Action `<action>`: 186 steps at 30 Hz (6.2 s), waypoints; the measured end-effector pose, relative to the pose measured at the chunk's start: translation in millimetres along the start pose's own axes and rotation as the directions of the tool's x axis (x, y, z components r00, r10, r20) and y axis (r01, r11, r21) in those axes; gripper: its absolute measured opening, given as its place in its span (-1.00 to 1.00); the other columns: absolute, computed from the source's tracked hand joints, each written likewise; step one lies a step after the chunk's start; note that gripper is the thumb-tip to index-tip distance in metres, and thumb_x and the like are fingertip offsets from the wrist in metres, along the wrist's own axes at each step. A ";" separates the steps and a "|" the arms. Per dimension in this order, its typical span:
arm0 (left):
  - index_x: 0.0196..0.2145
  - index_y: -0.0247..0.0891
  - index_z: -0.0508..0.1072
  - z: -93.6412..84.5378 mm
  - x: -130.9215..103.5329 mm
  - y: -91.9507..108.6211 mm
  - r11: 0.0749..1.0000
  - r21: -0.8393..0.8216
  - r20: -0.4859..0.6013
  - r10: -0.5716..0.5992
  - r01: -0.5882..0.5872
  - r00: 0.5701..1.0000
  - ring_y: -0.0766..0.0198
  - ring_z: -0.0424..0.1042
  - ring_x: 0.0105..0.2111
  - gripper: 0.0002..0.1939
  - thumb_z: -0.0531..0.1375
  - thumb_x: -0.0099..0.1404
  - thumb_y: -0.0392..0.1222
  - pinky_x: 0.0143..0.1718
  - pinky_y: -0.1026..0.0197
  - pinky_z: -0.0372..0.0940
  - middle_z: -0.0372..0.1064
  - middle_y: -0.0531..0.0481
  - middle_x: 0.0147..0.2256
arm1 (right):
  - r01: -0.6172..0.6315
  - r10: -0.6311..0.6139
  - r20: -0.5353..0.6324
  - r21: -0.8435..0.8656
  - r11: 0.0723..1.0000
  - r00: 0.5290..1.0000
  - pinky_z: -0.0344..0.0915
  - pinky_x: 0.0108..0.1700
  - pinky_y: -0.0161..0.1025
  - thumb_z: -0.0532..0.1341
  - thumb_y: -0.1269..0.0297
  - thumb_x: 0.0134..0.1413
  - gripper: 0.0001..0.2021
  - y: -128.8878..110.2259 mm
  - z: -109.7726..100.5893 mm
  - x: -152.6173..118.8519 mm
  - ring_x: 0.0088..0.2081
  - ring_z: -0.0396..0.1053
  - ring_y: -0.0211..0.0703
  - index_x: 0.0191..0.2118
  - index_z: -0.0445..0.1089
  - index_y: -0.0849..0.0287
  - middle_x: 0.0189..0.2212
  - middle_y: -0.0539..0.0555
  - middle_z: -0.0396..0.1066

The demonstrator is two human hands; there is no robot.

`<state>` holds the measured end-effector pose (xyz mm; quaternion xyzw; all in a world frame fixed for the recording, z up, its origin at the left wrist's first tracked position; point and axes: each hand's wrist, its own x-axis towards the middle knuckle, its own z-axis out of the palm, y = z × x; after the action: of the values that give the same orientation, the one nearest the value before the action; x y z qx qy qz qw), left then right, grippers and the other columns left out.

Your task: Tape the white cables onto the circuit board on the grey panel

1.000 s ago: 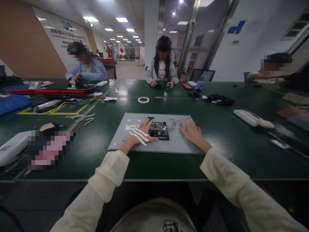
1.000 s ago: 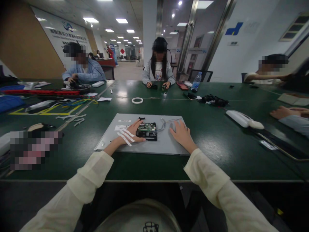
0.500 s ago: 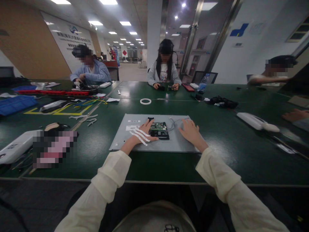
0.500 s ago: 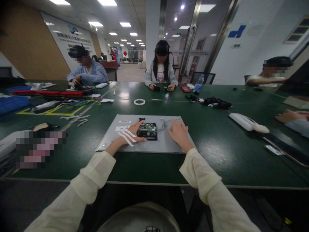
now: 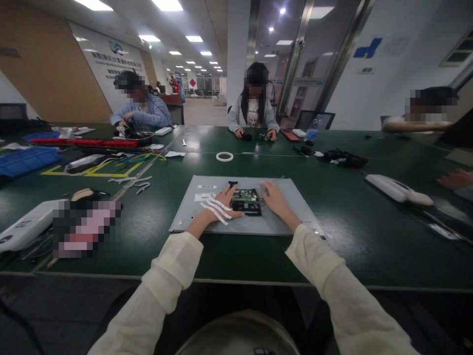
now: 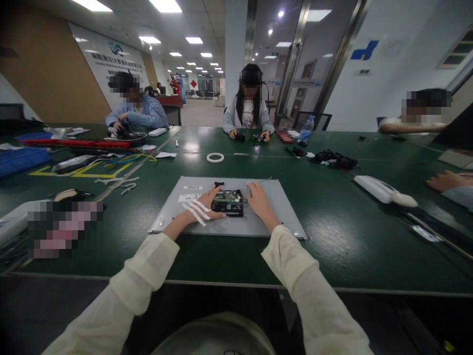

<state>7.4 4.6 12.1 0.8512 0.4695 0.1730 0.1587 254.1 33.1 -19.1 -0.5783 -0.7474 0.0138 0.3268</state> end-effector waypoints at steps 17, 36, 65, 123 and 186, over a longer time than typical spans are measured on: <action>0.29 -0.17 -0.20 -3.8 -3.7 4.6 1.000 0.025 0.016 -0.011 0.010 1.000 -0.16 -0.04 0.23 0.08 0.21 -0.02 0.29 0.17 -0.11 0.01 -0.27 -0.25 0.30 | -0.103 0.103 -0.042 -0.001 0.995 0.994 0.21 0.04 -0.12 0.00 0.47 -0.03 -0.62 10.7 -30.7 -3.1 -0.09 0.32 -0.10 -0.08 0.37 0.25 -0.09 0.19 0.36; 0.27 -0.26 -0.15 -8.4 -0.5 3.9 0.998 0.066 -0.130 0.006 0.003 0.992 -0.01 -0.08 0.25 -0.22 -0.05 0.26 0.23 0.18 -0.10 -0.03 -0.17 -0.21 0.28 | 0.007 0.004 -0.134 0.080 0.997 0.991 0.12 0.11 -0.04 0.00 0.40 0.03 -0.64 -30.2 -36.4 -3.8 0.03 0.23 -0.03 -0.06 0.36 0.24 -0.03 0.21 0.33; 0.13 -0.27 0.15 -8.6 -2.2 19.0 0.949 0.268 -0.397 -0.047 0.165 0.917 -0.02 0.17 0.10 -0.56 -0.03 0.31 -0.17 0.12 -0.07 0.00 0.19 -0.20 0.10 | 0.190 -0.247 0.083 0.423 0.886 0.965 0.11 -0.38 -0.32 0.12 0.21 0.14 -0.75 -136.6 -26.9 -32.0 -0.46 0.21 -0.30 -0.49 0.36 0.19 -0.49 0.01 0.31; 0.03 -0.35 0.24 -18.7 2.7 -13.8 0.976 -0.013 -0.607 -0.180 0.217 0.774 0.08 0.35 -0.07 -0.63 -0.02 0.31 -0.17 -0.05 0.07 0.21 0.36 -0.23 -0.08 | -0.364 0.353 0.215 0.822 0.438 0.911 -0.16 -0.63 -0.39 0.27 -0.02 -0.22 -0.65 -91.5 -50.2 -18.8 -0.64 0.03 -0.42 -0.47 0.42 0.23 -0.67 -0.08 0.17; -0.41 -0.25 0.26 -26.1 6.9 2.9 0.635 -0.743 -0.494 -0.305 -0.213 0.814 0.43 0.28 -0.59 -0.83 0.07 0.25 -0.10 -0.59 0.39 0.18 0.32 0.08 -0.53 | 0.042 -0.117 0.114 0.519 0.854 0.987 0.26 -0.34 -0.28 0.14 0.20 0.08 -0.65 -109.6 -46.6 -32.8 -0.29 0.40 -0.16 -0.01 0.30 0.16 -0.28 0.12 0.47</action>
<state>1.4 11.7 37.6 0.5919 0.3971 0.6016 0.3605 187.7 -48.5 45.7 -0.4361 -0.7610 0.2403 0.4158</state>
